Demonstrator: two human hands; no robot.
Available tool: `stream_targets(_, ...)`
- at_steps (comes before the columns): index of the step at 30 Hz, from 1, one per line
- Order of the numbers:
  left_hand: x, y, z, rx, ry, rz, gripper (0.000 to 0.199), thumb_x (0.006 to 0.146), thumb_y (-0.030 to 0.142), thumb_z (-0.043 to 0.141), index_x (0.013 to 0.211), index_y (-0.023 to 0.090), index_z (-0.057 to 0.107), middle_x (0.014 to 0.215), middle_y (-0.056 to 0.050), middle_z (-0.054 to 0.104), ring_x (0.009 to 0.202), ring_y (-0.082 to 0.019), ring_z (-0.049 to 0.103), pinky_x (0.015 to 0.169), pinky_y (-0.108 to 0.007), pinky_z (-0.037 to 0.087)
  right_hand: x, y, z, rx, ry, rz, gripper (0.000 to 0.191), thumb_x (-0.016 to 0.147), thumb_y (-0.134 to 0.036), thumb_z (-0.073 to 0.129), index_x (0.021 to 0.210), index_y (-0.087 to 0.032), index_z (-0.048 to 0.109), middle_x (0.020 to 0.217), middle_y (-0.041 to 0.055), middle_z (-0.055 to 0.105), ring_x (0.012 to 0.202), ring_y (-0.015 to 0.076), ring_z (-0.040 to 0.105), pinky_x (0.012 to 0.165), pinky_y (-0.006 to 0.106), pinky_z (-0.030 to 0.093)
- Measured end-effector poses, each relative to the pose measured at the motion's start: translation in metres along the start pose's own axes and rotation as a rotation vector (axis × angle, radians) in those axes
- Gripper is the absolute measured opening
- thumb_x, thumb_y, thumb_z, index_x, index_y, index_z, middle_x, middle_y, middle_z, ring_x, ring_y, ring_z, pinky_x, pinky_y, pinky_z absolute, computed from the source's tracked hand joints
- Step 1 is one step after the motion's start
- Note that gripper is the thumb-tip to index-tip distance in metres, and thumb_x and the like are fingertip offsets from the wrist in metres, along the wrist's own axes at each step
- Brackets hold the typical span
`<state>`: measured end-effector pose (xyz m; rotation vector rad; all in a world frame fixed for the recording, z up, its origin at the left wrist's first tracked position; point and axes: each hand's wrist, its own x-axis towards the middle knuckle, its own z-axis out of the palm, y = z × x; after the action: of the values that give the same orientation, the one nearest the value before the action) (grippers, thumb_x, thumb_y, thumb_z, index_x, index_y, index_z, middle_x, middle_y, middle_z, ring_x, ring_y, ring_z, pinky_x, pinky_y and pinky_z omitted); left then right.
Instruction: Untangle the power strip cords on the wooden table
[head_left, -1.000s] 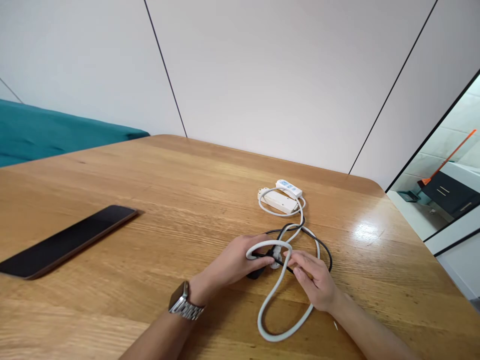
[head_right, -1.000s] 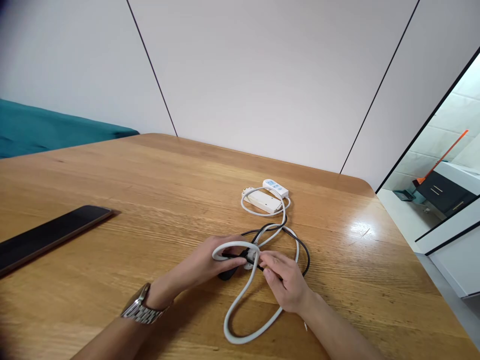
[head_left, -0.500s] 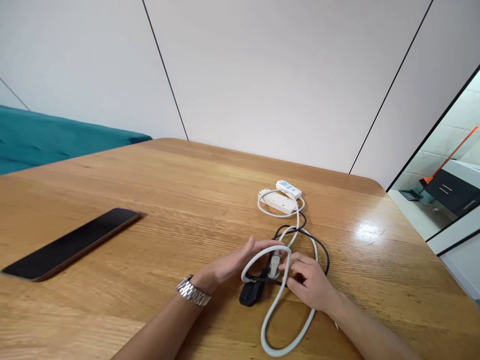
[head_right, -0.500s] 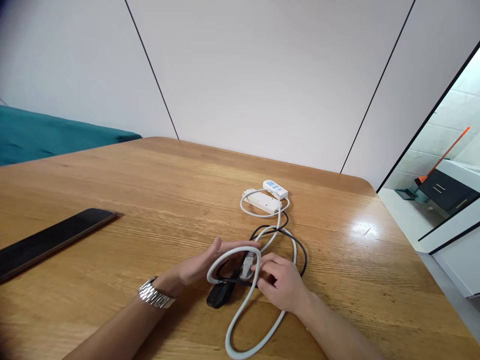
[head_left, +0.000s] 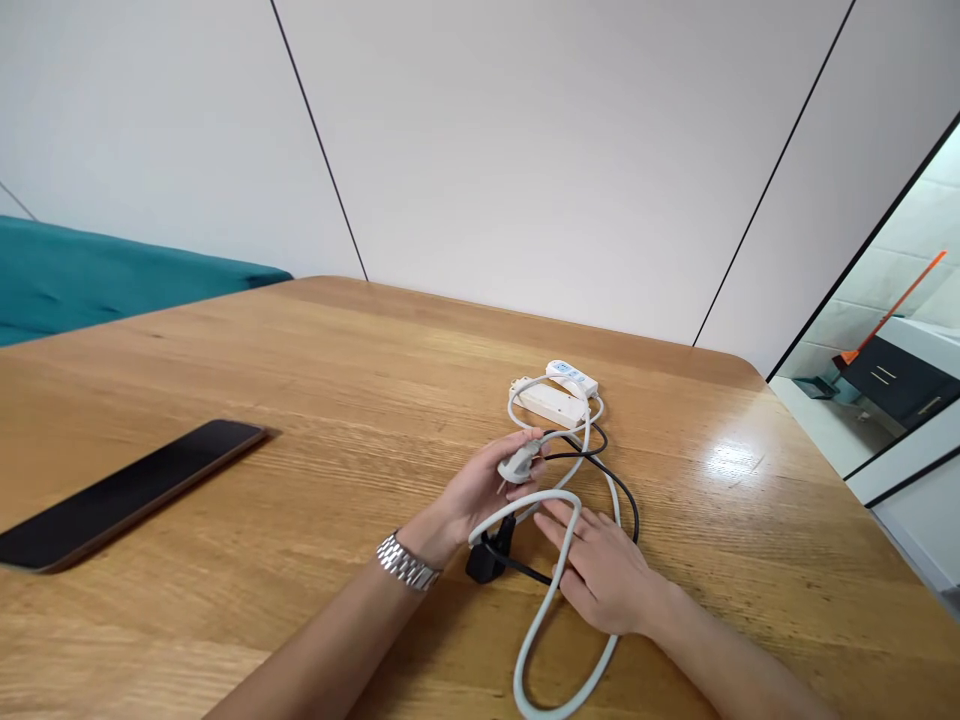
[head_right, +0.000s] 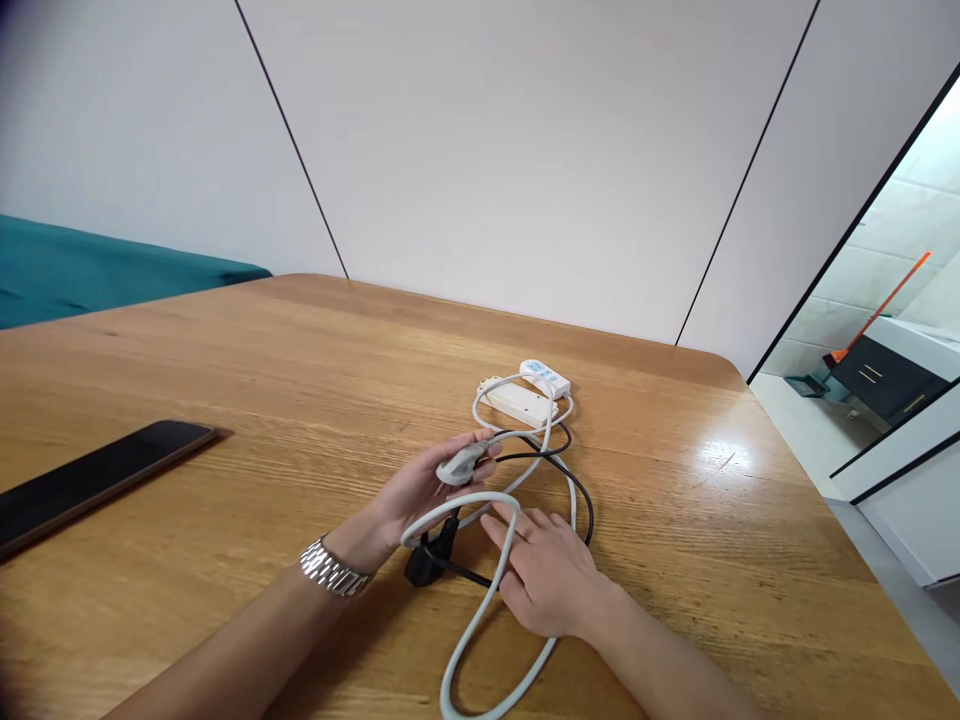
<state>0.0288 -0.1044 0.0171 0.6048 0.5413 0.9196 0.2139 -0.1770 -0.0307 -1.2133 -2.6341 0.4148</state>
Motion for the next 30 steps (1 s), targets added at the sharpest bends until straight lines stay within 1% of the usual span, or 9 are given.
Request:
stream_targets(3,0.007,0.007,0.013,-0.114,0.040,-0.073,0.004,0.074,0.012,0.052,0.075,0.012,0.056,0.068,-0.003,0.052,0.045,-0.006,0.036,0.030,-0.011,0.023,0.001,-0.004,-0.004,-0.080,-0.040,0.006,0.056,0.090,-0.027,0.039,0.145,-0.019,0.033,0.155,0.0102,0.025,0.132,0.0311,0.035,0.102,0.052,0.035)
stream_targets(6,0.008,0.009,0.019,-0.135,0.042,-0.098,0.006,0.072,0.013,0.050,0.076,0.012,0.054,0.067,-0.004,0.052,0.045,-0.006,0.036,0.029,-0.011,0.023,0.001,-0.007,-0.005,-0.087,0.016,0.032,0.060,0.087,-0.028,0.045,0.145,-0.018,0.034,0.153,0.0110,0.029,0.131,0.0305,0.036,0.103,0.049,0.034)
stream_targets(9,0.005,0.004,0.015,-0.132,0.023,-0.111,0.007,0.071,0.013,0.053,0.078,0.013,0.053,0.067,-0.003,0.051,0.045,-0.006,0.037,0.029,-0.010,0.020,0.002,-0.008,-0.004,-0.098,0.050,0.038,0.061,0.088,-0.031,0.048,0.146,-0.018,0.032,0.151,0.0107,0.033,0.132,0.0288,0.033,0.105,0.045,0.033)
stream_targets(12,0.003,-0.005,0.008,-0.086,-0.008,-0.130,0.010,0.069,0.013,0.056,0.077,0.014,0.050,0.063,0.000,0.048,0.043,-0.005,0.034,0.029,-0.011,0.017,0.003,-0.008,-0.003,-0.124,0.027,-0.041,0.054,0.094,-0.034,0.041,0.145,-0.019,0.032,0.151,0.0087,0.033,0.136,0.0265,0.028,0.109,0.046,0.028)
stream_targets(16,0.010,-0.016,0.011,-0.089,-0.014,-0.077,0.016,0.065,0.014,0.059,0.075,0.016,0.047,0.056,0.004,0.038,0.042,-0.005,0.032,0.032,-0.011,0.019,0.004,-0.005,-0.003,-0.143,0.005,-0.117,0.050,0.096,-0.035,0.038,0.142,-0.017,0.038,0.147,0.0081,0.040,0.137,0.0238,0.029,0.112,0.044,0.023)
stream_targets(19,0.020,-0.016,0.022,-0.119,0.014,-0.015,0.016,0.065,0.016,0.058,0.070,0.018,0.042,0.054,0.006,0.032,0.040,-0.005,0.027,0.032,-0.012,0.018,0.004,-0.004,-0.001,-0.170,-0.009,-0.140,0.041,0.095,-0.036,0.041,0.130,-0.017,0.053,0.138,0.0089,0.051,0.135,0.0242,0.032,0.112,0.044,0.022)
stream_targets(24,0.029,0.013,0.031,-0.029,-0.026,-0.020,0.010,0.068,0.017,0.055,0.071,0.016,0.046,0.056,0.005,0.034,0.041,-0.005,0.028,0.033,-0.012,0.017,0.003,-0.006,-0.001,-0.113,0.036,-0.130,0.033,0.093,-0.038,0.046,0.119,-0.022,0.059,0.130,0.0056,0.057,0.120,0.0240,0.044,0.105,0.043,0.030)
stream_targets(27,0.031,0.041,0.021,0.163,-0.072,-0.130,0.008,0.072,0.019,0.057,0.074,0.014,0.052,0.055,0.005,0.033,0.041,-0.004,0.028,0.033,-0.011,0.016,0.004,-0.007,0.001,-0.075,0.066,-0.093,0.034,0.089,-0.039,0.051,0.119,-0.023,0.059,0.119,0.0056,0.062,0.107,0.0238,0.048,0.093,0.040,0.038)
stream_targets(30,0.032,0.065,0.009,0.385,-0.089,-0.201,0.010,0.075,0.020,0.061,0.080,0.012,0.058,0.055,0.004,0.035,0.040,-0.003,0.026,0.033,-0.010,0.015,0.004,-0.005,0.007,-0.079,0.120,-0.055,0.027,0.087,-0.038,0.055,0.105,-0.021,0.065,0.104,0.0071,0.064,0.099,0.0236,0.048,0.086,0.038,0.039)
